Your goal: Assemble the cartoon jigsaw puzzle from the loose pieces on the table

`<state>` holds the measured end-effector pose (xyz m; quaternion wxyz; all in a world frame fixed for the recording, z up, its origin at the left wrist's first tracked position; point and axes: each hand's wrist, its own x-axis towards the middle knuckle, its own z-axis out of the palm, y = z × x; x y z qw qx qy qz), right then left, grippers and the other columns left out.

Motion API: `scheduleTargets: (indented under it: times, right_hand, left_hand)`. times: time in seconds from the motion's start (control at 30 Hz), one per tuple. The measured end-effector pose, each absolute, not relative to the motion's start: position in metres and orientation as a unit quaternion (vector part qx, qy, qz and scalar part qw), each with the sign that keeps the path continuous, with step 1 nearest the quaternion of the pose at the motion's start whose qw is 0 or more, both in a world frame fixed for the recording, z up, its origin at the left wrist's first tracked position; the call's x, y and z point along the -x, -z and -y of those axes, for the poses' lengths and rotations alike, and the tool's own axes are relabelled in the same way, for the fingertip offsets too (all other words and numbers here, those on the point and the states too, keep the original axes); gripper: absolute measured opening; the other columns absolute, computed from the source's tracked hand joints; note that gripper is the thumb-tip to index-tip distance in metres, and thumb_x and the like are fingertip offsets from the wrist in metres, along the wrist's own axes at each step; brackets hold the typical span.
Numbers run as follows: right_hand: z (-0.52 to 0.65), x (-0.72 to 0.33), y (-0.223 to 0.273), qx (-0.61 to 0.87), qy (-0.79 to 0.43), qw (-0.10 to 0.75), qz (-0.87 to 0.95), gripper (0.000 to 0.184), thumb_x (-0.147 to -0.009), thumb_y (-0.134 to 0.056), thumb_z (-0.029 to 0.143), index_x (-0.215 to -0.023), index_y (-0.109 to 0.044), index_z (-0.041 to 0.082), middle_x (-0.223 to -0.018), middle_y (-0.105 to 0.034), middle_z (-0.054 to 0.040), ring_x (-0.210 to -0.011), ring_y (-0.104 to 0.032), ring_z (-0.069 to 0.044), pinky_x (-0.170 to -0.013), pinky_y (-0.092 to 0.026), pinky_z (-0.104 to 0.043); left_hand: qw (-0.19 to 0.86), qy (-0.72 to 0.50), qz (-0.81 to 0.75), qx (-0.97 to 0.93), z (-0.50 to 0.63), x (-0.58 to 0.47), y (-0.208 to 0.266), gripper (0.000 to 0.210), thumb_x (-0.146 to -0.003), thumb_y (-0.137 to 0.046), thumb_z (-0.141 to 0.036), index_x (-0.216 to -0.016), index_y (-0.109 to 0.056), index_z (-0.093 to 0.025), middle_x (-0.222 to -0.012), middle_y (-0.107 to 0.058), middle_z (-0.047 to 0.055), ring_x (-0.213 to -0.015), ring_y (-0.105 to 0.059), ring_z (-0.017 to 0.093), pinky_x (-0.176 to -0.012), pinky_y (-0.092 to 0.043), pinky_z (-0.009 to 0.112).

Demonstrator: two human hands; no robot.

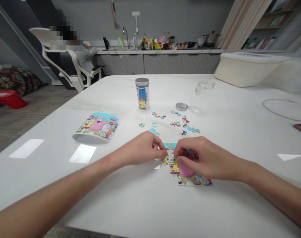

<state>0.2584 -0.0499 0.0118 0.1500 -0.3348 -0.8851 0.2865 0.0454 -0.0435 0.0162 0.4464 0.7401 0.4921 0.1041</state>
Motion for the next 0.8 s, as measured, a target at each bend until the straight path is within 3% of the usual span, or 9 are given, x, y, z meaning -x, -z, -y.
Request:
scheduleTargets:
  times: [0.33,0.53,0.8]
  right_hand:
    - [0.0492,-0.2657,-0.0135,0.189,-0.203,0.111,0.954,0.023,-0.085,-0.051,0.014,-0.091,-0.071,0.022,-0.069,-0.064,-0.002,-0.065,-0.055,-0.015,-0.06,-0.037,-0.027]
    - [0.0494,-0.2653,-0.0147,0.184,-0.218,0.107,0.952,0.021,-0.086,-0.051,0.015,-0.088,-0.072,0.022,-0.067,-0.062,-0.0008,-0.063,-0.053,-0.014,-0.059,-0.036,-0.026]
    - [0.0497,-0.2644,-0.0157,0.189,-0.228,0.092,0.951,0.023,-0.088,-0.05,0.017,-0.086,-0.072,0.022,-0.068,-0.062,-0.0015,-0.063,-0.053,-0.014,-0.059,-0.036,-0.026]
  left_hand:
    - [0.237,-0.109,-0.393,-0.882,0.046,-0.0374,-0.0244,0.017,-0.079,-0.064,-0.029,-0.085,-0.073,-0.016,-0.049,-0.043,-0.008,-0.046,-0.035,0.006,-0.053,-0.031,0.021]
    - [0.216,-0.108,-0.39,-0.888,0.0489,-0.04,-0.0214,0.02,-0.079,-0.065,-0.032,-0.088,-0.075,-0.017,-0.049,-0.048,-0.007,-0.045,-0.037,0.007,-0.053,-0.032,0.021]
    - [0.224,-0.079,-0.357,-0.903,0.051,-0.0435,-0.0233,0.017,-0.081,-0.06,-0.017,-0.08,-0.077,-0.019,-0.048,-0.051,-0.005,-0.044,-0.036,0.007,-0.05,-0.029,0.021]
